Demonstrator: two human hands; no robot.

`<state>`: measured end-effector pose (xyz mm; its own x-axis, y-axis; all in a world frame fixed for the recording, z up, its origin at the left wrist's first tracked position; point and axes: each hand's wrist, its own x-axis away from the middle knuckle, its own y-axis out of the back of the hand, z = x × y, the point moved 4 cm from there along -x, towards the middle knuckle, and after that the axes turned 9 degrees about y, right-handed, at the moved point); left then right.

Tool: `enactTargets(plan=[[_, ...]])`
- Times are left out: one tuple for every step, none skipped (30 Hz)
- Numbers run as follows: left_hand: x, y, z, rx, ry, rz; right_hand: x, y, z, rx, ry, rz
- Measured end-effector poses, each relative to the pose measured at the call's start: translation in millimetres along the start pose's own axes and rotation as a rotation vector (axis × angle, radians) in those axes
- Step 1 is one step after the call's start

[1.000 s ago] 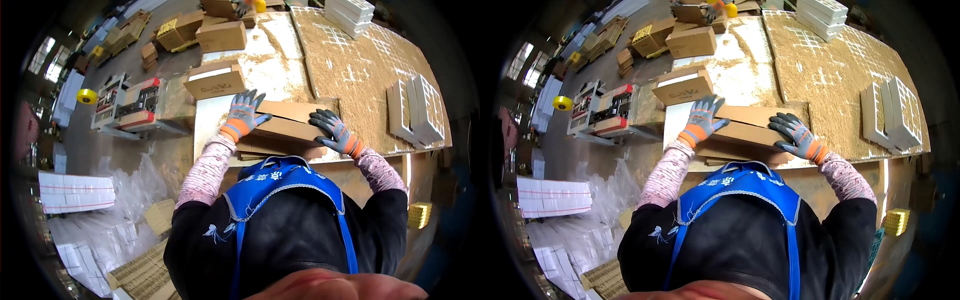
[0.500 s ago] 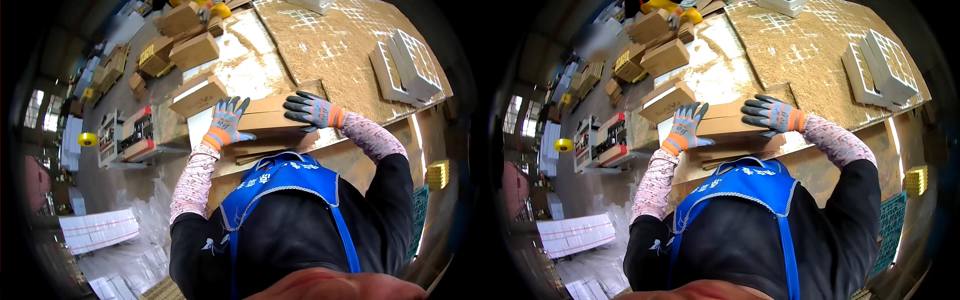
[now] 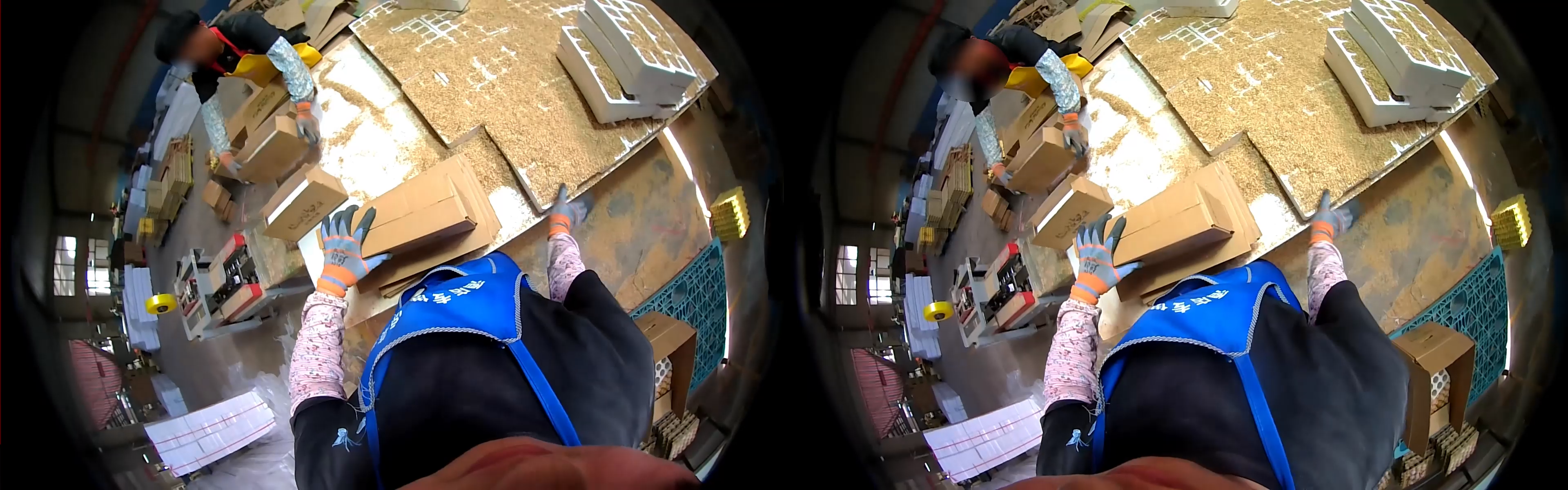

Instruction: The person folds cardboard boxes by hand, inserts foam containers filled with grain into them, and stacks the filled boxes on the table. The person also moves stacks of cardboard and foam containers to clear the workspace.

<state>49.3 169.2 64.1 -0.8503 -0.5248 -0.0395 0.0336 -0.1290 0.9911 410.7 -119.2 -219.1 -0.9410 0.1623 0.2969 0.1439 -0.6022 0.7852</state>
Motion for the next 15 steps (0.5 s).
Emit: enactTargets(plan=[[-1.5, -0.5, 0.7, -0.001, -0.003, -0.012, -12.7, -19.1, -14.5, -0.001, 0.003, 0.004], [-2.2, -0.2, 0.8, -0.005, 0.000, -0.012, -23.3, -51.7, -29.1, -0.024, 0.039, 0.026], [-3.3, 0.2, 0.7, -0.005, -0.004, -0.003, -21.4, -59.9, -24.1, -0.048, 0.078, 0.047], [-5.3, 1.1, 1.6, -0.008, -0.004, 0.003, -18.1, -66.7, -17.8, -0.239, 0.054, -0.058], [-5.1, 1.7, 2.3, -0.012, 0.007, 0.002, -4.0, -57.8, -2.0, -0.409, 0.145, -0.159], [-4.2, 1.3, 1.9, -0.007, 0.010, 0.010, 9.9, -45.5, 11.4, -0.577, 0.234, -0.257], [-3.6, 1.1, 2.4, -0.003, 0.015, 0.015, 20.0, -36.3, 24.1, -0.770, 0.294, -0.315], [-3.2, 1.3, 3.8, -0.008, 0.033, 0.015, 29.1, -24.2, 35.3, -0.966, 0.350, -0.368], [-3.7, 1.0, 4.4, -0.015, 0.028, 0.019, 37.1, 0.1, 45.0, -1.012, 0.376, -0.323], [-4.3, 0.6, 5.9, -0.023, 0.023, 0.020, 10.5, -20.9, 29.7, -1.240, 0.225, -0.206], [-4.5, -2.2, 8.3, -0.013, 0.012, 0.012, 14.3, -13.8, 35.2, -1.335, 0.075, -0.083], [-4.2, -0.7, 10.0, -0.016, 0.032, -0.001, 20.7, -4.5, 39.1, -1.421, -0.073, 0.045], [-3.7, -0.3, 9.7, -0.015, 0.017, 0.005, -3.0, -26.6, 20.5, -1.445, -0.120, 0.330], [-1.8, -0.2, 8.3, -0.011, 0.002, 0.012, -21.8, -47.6, 2.4, -1.443, -0.167, 0.617], [0.4, 1.4, 7.0, -0.001, -0.008, -0.010, -13.3, -44.2, 6.3, -1.425, -0.116, 0.732]])
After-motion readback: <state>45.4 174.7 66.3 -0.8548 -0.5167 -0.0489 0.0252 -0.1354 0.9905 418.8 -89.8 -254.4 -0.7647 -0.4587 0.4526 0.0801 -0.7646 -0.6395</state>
